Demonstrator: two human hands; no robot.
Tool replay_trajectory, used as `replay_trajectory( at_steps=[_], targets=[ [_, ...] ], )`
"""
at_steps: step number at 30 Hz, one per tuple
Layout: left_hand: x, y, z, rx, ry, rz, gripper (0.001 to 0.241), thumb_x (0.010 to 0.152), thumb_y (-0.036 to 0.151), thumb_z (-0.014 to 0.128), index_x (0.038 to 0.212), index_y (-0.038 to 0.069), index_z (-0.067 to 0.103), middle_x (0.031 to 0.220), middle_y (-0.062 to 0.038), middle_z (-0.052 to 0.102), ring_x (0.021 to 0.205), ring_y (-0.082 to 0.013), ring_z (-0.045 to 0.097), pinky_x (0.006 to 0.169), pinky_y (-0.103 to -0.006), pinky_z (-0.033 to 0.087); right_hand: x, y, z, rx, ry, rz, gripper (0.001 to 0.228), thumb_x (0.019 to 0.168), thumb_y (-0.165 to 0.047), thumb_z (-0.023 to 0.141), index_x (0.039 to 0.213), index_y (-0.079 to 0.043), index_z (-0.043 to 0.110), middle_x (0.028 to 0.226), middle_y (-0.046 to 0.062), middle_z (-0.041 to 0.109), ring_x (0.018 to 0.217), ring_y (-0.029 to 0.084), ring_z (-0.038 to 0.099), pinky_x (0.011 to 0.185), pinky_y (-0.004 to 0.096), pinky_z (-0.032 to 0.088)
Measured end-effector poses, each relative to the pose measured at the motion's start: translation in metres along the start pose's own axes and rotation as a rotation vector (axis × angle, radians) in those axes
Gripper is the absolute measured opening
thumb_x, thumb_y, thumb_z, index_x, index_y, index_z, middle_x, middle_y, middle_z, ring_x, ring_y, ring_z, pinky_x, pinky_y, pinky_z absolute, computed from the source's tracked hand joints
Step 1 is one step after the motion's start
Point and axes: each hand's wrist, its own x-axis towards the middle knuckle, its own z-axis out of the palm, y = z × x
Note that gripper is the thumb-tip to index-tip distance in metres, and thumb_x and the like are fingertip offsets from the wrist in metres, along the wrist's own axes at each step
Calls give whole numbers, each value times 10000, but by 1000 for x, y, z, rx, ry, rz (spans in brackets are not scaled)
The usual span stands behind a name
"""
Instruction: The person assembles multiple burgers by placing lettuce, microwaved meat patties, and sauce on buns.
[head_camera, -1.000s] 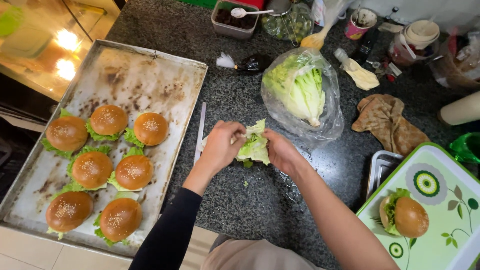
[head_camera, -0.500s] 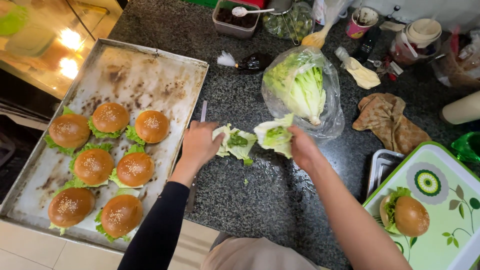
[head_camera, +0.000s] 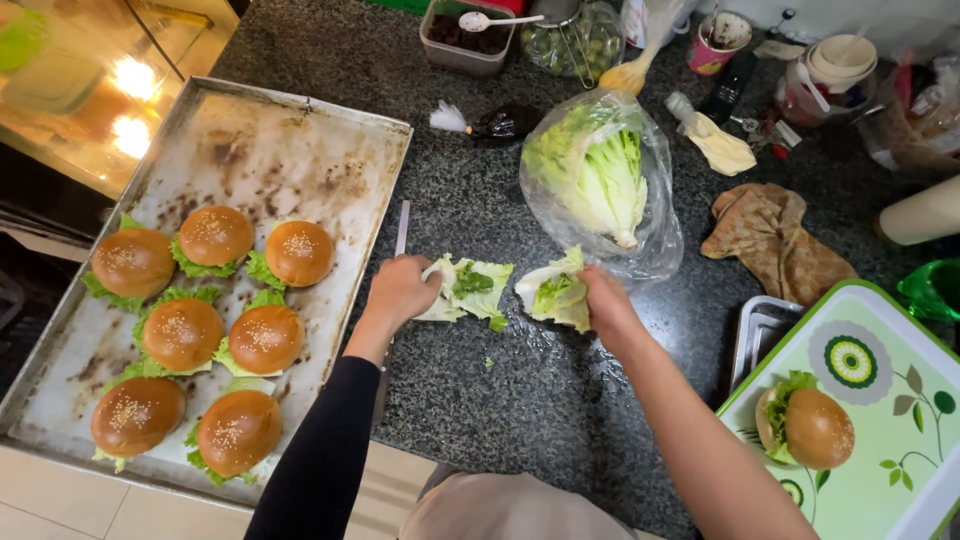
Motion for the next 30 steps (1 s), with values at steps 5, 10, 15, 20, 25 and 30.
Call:
replay_trajectory(
  at_steps=[5, 10, 15, 20, 25, 30],
  targets=[
    [-12, 3, -2, 51, 70, -71, 345, 874, 325, 650, 1063, 55, 748, 1116, -255, 699, 1090, -438, 650, 962, -490, 521, 3, 12, 17, 33, 140, -249, 290, 1048, -188, 475, 1238, -44, 640, 1118, 91, 706, 978, 186, 686, 831, 334, 558],
    [-17, 8, -9, 111, -43, -183, 334, 864, 297, 649, 1049, 26, 712, 1078, -248, 715, 1046, -430, 683, 901, -516, 548, 16, 22, 40, -75, 212, -493, 304, 1054, -182, 481, 1254, -33, 656, 1121, 75, 718, 974, 133, 660, 870, 282, 530],
    [-22, 10, 0, -33, 85, -175, 277, 800, 197, 624, 1021, 103, 762, 998, -238, 731, 966, -426, 699, 869, -517, 555, 10, 38, 62, -310, 221, -539, 322, 1054, -202, 511, 1315, -55, 629, 1228, 93, 705, 1103, 171, 652, 962, 296, 501],
    [-24, 28, -3, -296, 127, -137, 253, 854, 204, 627, 1020, 63, 754, 873, -218, 766, 779, -350, 754, 802, -428, 593, -31, 19, 88, -423, 126, -595, 324, 1050, -204, 479, 1274, -72, 672, 1210, 117, 728, 1101, 198, 669, 972, 313, 506],
    [-31, 57, -14, -643, 14, -249, 301, 910, 228, 583, 1090, 25, 712, 872, -171, 783, 649, -257, 775, 687, -404, 641, -48, 14, 93, -489, 62, -631, 336, 1056, -229, 465, 1276, -82, 672, 1247, 124, 714, 1136, 212, 666, 993, 335, 506],
    [-34, 74, -2, -525, 117, -11, 386, 925, 298, 648, 1164, 10, 743, 951, -186, 780, 839, -224, 754, 776, -357, 587, -70, 12, 106, -464, -99, -612, 434, 1051, -343, 509, 1398, -90, 568, 1369, 137, 587, 1187, 256, 639, 965, 380, 545]
  ],
)
